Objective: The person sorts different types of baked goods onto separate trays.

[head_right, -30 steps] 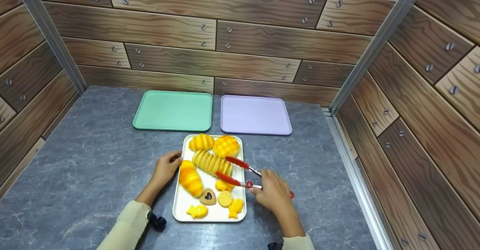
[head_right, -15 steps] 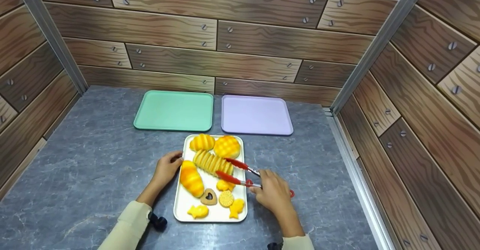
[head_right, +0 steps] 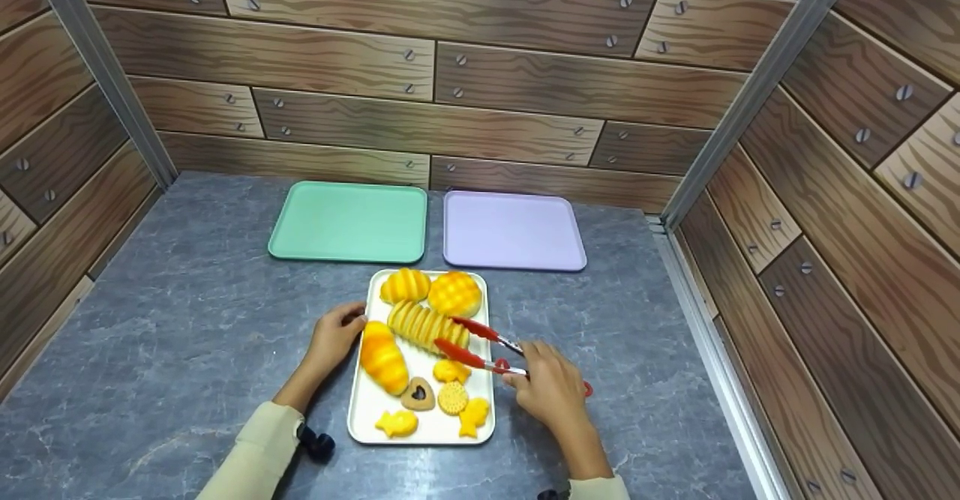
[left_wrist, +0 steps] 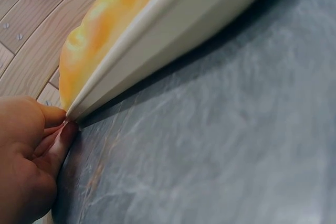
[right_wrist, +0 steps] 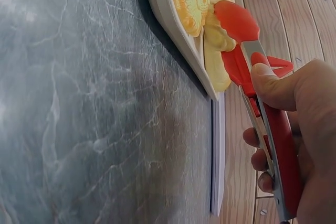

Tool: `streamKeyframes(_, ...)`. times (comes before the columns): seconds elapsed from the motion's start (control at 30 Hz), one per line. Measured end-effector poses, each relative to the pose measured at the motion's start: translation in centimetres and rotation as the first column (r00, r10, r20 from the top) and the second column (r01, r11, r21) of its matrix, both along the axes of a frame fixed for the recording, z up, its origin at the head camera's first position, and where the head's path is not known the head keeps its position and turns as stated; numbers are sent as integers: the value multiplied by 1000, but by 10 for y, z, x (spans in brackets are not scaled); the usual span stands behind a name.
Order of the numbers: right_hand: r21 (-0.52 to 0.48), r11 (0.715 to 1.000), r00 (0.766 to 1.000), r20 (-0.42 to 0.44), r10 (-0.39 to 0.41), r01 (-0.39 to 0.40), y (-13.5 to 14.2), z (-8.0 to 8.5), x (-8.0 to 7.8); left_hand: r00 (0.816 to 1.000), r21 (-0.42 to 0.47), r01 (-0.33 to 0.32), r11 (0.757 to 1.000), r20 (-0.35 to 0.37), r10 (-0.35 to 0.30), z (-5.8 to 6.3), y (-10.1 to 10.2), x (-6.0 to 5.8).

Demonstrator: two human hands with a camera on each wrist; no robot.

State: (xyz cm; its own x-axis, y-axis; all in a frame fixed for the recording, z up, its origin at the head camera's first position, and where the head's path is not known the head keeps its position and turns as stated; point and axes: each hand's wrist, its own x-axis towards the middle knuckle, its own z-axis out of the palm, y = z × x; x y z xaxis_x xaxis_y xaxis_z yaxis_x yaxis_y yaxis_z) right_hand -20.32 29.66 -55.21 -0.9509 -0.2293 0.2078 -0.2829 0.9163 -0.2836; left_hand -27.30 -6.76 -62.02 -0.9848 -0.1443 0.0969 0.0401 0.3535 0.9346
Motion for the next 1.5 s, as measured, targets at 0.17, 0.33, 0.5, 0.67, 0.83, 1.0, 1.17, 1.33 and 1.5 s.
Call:
streamKeyframes(0.17, -7, 1000, 1000, -1, -7, 7, 3, 1, 2, 1000, -6, 12, 1000, 17, -12, 0, 1, 1)
streamKeyframes(0.33, -30, 999, 1000, -10, -13, 13, 6, 3, 4, 1000, -14, 10, 1000, 5, -10, 0, 1, 1)
streamKeyframes(0.5, -49, 999, 999, -29, -23, 21, 6, 4, 5, 1000, -8, 7, 1000, 6, -7, 0, 1, 1)
streamKeyframes(0.67, -72, 997, 999, -34, -36, 33, 2, 4, 1, 1000, -1, 5, 1000, 0, -5, 2, 0, 1)
streamKeyframes(0.83, -85, 995, 998, -33, -54, 51, -5, 7, -7, 1000, -4, -7, 1000, -16, 7, 1, 0, 0)
streamKeyframes(1.0, -110, 989, 995, -25, -101, 98, -12, 12, -18, 999, -25, 0, 1000, -32, -1, -3, 0, -1)
streamKeyframes(1.17, -127, 984, 992, 2, -125, 124, -19, 16, -31, 1000, -36, 6, 999, -23, -7, -6, 0, -2)
streamKeyframes(1.33, -129, 984, 992, 6, -122, 122, -26, 18, -45, 1000, -33, 6, 999, -15, -6, -4, -1, -2)
streamKeyframes(1.5, -122, 985, 992, 12, -122, 123, -31, 21, -60, 1000, -18, 1, 1000, -9, -1, -3, -2, -2)
